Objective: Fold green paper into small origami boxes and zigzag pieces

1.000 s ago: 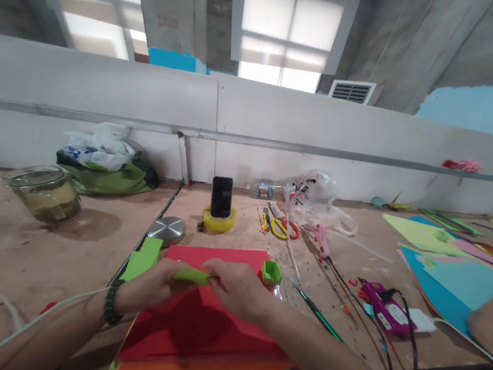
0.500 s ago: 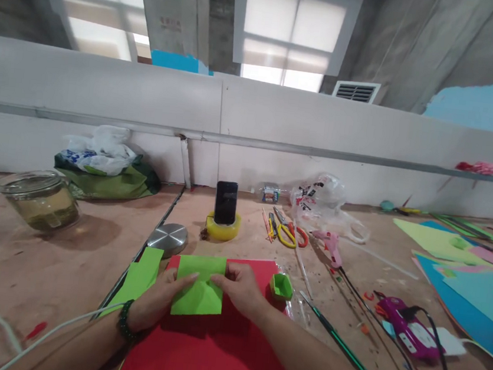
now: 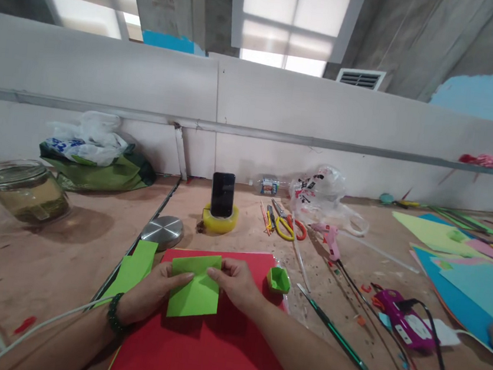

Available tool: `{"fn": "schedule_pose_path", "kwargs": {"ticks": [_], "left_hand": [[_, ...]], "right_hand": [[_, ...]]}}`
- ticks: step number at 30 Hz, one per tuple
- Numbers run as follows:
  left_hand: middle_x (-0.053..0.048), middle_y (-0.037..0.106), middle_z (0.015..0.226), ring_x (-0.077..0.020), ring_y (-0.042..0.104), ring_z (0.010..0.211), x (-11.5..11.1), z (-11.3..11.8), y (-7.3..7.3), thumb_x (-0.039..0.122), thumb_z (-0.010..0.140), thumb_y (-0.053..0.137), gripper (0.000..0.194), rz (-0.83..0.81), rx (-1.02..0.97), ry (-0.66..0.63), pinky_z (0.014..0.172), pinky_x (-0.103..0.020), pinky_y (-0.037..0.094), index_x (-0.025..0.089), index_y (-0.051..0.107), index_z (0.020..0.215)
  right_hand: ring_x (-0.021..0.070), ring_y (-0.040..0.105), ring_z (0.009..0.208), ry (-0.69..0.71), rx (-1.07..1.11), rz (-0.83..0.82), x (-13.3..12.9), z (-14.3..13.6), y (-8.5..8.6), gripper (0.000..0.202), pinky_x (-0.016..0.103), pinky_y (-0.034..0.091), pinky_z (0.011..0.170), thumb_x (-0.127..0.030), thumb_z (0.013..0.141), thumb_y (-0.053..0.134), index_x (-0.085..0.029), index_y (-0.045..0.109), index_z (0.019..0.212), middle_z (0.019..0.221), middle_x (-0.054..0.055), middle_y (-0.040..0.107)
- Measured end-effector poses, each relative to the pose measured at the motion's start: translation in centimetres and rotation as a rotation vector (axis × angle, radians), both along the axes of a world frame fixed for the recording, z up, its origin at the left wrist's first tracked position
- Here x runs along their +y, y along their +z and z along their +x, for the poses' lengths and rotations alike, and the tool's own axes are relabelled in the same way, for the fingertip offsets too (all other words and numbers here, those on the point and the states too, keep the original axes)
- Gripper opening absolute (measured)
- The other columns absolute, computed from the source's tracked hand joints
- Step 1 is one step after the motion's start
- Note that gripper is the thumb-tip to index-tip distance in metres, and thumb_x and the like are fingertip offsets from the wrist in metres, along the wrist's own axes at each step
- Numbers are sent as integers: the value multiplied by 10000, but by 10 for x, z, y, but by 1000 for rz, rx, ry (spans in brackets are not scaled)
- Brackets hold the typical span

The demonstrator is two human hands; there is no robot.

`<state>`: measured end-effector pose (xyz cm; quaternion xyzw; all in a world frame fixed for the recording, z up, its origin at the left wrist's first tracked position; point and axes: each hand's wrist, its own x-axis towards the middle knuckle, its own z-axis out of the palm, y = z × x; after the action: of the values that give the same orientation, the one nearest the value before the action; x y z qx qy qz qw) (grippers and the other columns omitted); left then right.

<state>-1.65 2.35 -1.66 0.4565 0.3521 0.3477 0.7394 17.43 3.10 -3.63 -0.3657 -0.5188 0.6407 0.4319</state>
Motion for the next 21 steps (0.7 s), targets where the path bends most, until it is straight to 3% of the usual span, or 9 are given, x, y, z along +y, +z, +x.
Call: {"fn": "schedule_pose_path", "kwargs": {"ticks": [4, 10, 13, 17, 21], "left_hand": [[-79, 751, 740, -203, 680, 683, -2, 1, 5, 556, 668, 743, 459, 12, 72, 17, 698, -294, 514, 114, 741, 793], [-54, 719, 651, -181, 641, 608, -8, 2, 11, 598, 669, 715, 501, 76, 159, -52, 617, -262, 482, 105, 730, 755], [-42, 720, 658, -178, 632, 603, -10, 3, 13, 601, 672, 707, 493, 81, 170, -23, 616, -264, 483, 117, 728, 767], [-55, 734, 713, -205, 655, 672, -11, 3, 13, 598, 698, 677, 485, 93, 163, 0, 677, -293, 506, 127, 732, 797], [-66, 741, 754, -216, 657, 701, -5, 1, 9, 564, 771, 587, 451, 299, 362, 4, 671, -302, 514, 139, 737, 787]], "right_hand": [[127, 560, 590, 24, -41, 9, -2, -2, 3, 463, 277, 456, 622, -584, 639, 742, -141, 692, 762, 658, -4, 642], [83, 416, 493, -143, -94, 69, -2, 0, 9, 478, 221, 357, 495, -624, 643, 711, -160, 594, 625, 530, -51, 494], [84, 401, 479, -168, -106, 70, -1, 2, 10, 504, 222, 347, 480, -653, 672, 668, -168, 553, 595, 506, -56, 453], [91, 434, 512, -144, -142, 88, -3, 2, 12, 492, 220, 354, 494, -651, 680, 660, -169, 563, 659, 558, -47, 487], [86, 418, 492, -60, -276, 126, 0, 5, 9, 454, 218, 330, 473, -572, 663, 711, -156, 550, 580, 522, -43, 485]]}}
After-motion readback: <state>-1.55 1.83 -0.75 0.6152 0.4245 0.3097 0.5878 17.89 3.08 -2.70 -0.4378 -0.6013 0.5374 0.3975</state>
